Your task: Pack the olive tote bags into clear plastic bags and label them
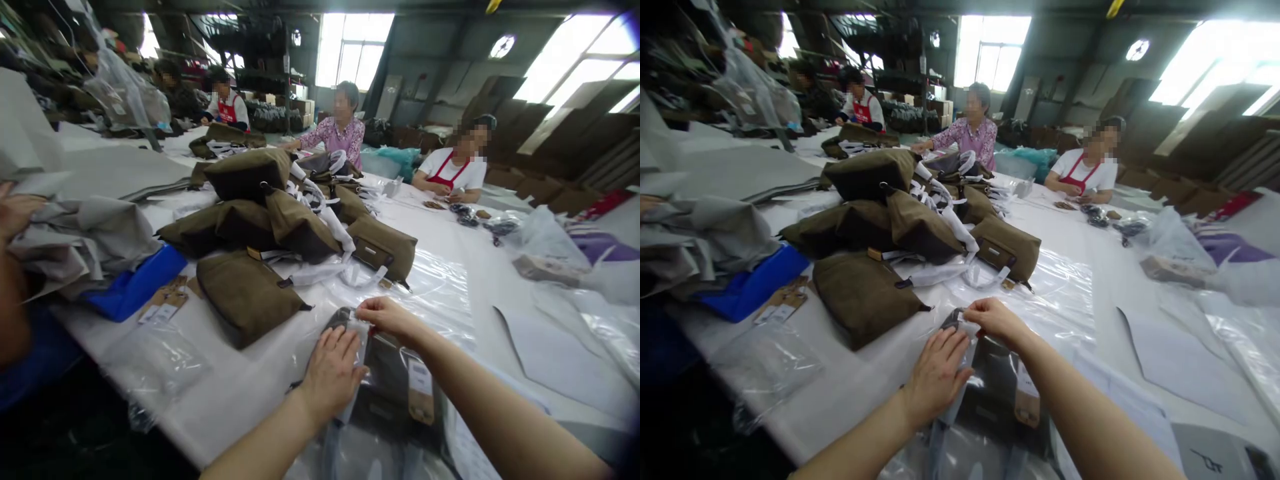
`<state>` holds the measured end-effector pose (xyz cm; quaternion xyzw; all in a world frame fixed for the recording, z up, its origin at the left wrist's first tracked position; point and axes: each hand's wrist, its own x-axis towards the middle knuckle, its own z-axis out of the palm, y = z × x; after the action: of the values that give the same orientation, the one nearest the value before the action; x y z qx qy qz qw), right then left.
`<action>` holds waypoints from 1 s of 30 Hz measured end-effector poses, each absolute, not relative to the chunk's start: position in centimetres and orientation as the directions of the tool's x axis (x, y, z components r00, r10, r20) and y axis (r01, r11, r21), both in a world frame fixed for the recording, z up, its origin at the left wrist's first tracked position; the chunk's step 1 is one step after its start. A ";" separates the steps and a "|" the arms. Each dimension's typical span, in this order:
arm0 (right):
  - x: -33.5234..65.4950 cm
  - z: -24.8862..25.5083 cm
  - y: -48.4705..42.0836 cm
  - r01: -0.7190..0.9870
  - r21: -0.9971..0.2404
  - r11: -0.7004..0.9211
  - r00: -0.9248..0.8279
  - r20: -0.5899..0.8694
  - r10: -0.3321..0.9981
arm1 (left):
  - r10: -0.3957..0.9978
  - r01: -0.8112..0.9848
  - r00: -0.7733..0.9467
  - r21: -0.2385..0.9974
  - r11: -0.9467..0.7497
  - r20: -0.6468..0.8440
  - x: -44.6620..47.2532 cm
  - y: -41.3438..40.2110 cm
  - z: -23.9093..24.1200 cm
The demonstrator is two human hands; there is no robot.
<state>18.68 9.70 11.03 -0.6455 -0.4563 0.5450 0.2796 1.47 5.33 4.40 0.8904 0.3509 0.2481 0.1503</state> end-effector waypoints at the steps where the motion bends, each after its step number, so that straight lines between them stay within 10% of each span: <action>1: 18.5 10.7 10.3 0.313 -0.834 -0.455 0.000 -0.479 0.878 | 0.697 0.547 0.637 0.443 -0.710 0.331 1.5 5.5 4.0; 22: 18.3 7.8 12.9 0.523 -0.624 -0.580 0.114 -0.623 0.773 | 0.729 0.598 0.625 0.428 -0.678 0.279 0.5 5.2 3.3; 30: 17.2 6.0 13.1 0.729 -0.464 -0.504 0.293 -0.454 0.842 | 0.728 0.575 0.630 0.468 -0.672 0.271 1.2 5.4 2.9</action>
<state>17.19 13.13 6.05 -0.7996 -0.4909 0.3355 0.0843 1.18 5.44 2.86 0.8864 0.3673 0.2238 0.1710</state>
